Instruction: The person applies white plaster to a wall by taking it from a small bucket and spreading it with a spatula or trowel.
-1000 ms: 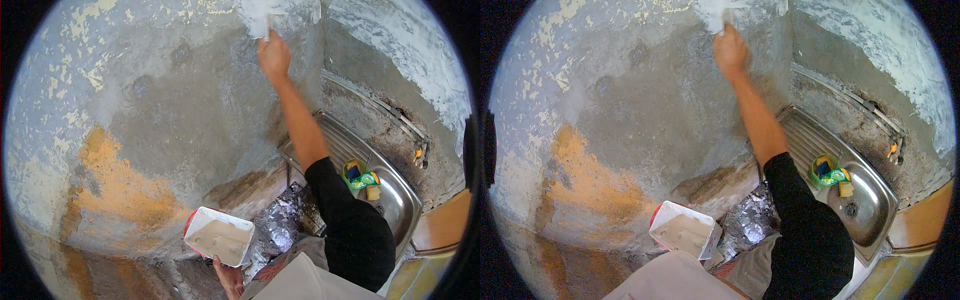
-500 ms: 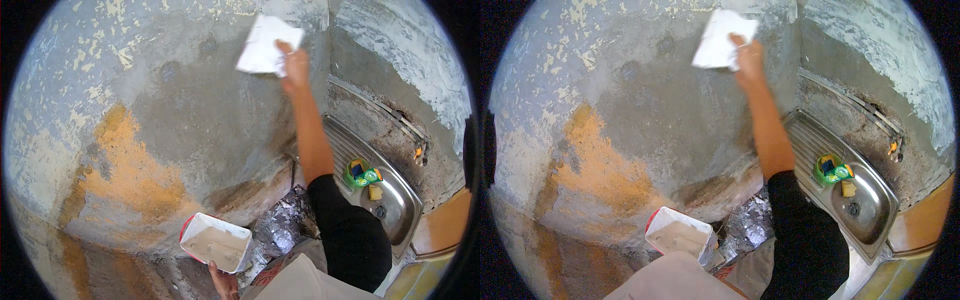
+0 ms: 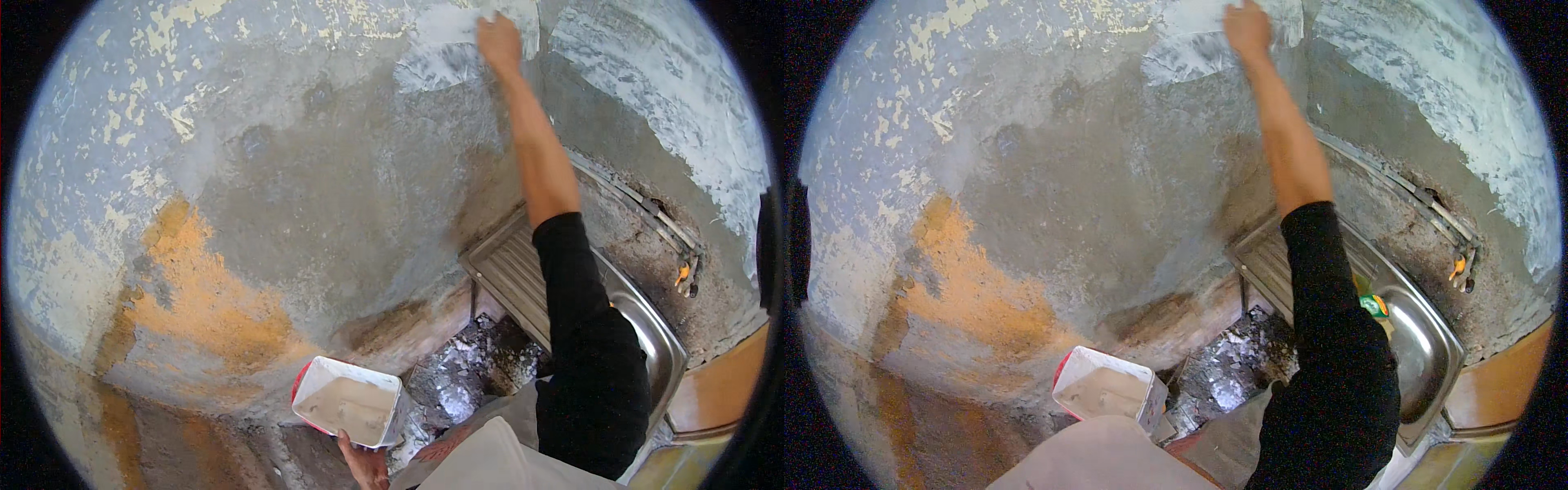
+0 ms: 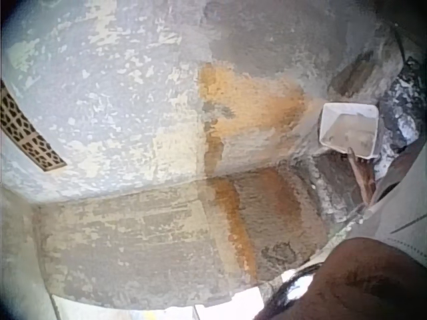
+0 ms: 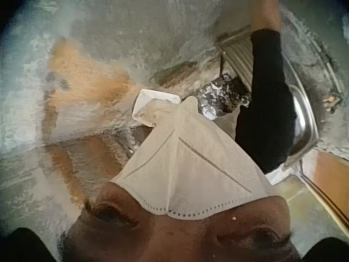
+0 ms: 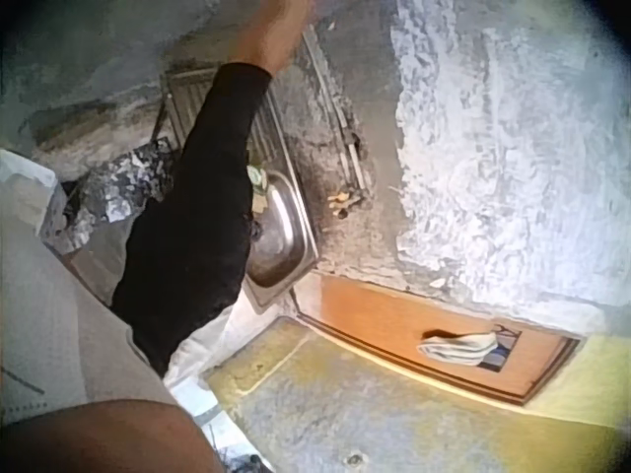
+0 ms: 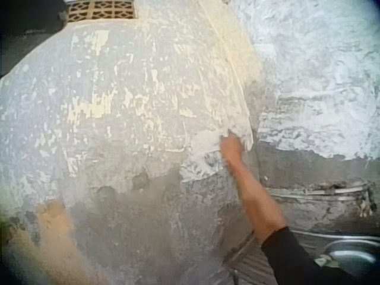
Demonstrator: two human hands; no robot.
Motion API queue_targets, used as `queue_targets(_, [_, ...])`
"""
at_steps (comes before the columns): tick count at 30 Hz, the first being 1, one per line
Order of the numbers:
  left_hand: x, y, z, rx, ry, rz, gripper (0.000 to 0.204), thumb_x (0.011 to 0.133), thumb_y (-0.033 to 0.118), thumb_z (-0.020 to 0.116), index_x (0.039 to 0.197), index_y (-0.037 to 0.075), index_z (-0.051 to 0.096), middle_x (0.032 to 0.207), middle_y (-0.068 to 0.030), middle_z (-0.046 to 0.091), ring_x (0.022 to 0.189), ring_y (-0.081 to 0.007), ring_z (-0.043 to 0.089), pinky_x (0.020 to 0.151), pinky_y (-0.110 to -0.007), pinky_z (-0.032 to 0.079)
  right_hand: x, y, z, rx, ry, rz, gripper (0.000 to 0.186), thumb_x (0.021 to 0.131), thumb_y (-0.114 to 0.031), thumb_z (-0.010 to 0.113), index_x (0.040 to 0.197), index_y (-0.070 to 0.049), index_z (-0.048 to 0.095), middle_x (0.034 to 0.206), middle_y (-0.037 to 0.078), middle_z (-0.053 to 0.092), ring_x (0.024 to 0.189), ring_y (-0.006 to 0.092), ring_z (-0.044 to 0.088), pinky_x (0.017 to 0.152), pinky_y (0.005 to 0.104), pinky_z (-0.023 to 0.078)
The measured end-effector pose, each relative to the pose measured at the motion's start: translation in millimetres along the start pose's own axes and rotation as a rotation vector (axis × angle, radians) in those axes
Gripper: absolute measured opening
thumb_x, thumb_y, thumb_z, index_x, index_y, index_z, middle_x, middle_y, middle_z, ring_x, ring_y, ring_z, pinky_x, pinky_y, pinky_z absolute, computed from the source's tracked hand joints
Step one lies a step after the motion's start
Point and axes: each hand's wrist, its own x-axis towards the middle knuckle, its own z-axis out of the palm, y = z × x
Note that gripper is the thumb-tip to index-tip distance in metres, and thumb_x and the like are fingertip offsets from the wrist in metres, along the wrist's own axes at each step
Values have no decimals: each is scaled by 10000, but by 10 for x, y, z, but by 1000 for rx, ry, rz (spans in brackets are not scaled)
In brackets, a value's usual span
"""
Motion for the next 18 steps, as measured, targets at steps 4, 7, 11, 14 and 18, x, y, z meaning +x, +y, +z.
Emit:
queue_targets(4, [112, -64, -17, 17, 10, -34, 985, 857, 655, 705, 1588, 109, 334, 1581, -169, 367, 1458, -350, 383, 1127, -603, 386, -678, -1101, -143, 236, -17, -55, 445, 1010, -226, 546, 1367, 35, 596, 1176, 307, 693, 1082, 511, 648, 973, 544, 508])
queue_targets(7, [180, -30, -16, 60, -86, -43, 905, 893, 646, 666, 1571, 124, 372, 1558, -148, 424, 1417, -353, 446, 1081, -610, 426, -1052, -1897, -838, 283, -452, 144, 468, 1029, -184, 520, 1459, 2, 531, 1340, 268, 645, 1236, 449, 610, 1067, 518, 470])
queue_targets(11, [267, -6, -44, 21, -183, -68, 843, 923, 612, 651, 1555, 114, 399, 1538, -139, 473, 1383, -354, 497, 1053, -594, 460, -1717, -1826, -695, 899, -338, 292, 318, 925, -214, 685, 1071, 69, 688, 983, 172, 743, 913, 313, 725, 808, 455, 561])
queue_targets(14, [81, 56, -46, -6, -244, -60, 828, 933, 602, 644, 1557, 115, 399, 1551, -133, 465, 1401, -350, 484, 1072, -583, 458, -2147, -1629, -929, 1575, -438, 877, 260, 940, -139, 700, 1136, 29, 673, 1072, 88, 717, 965, 230, 713, 836, 380, 583])
queue_targets(18, [-92, 124, -270, 2, -162, -45, 834, 933, 595, 645, 1565, 116, 387, 1557, -137, 458, 1407, -353, 478, 1083, -586, 450, -2123, -1165, -1047, 1593, -299, 921, 304, 934, -106, 702, 1181, 61, 643, 1107, 140, 710, 968, 241, 710, 865, 379, 584])
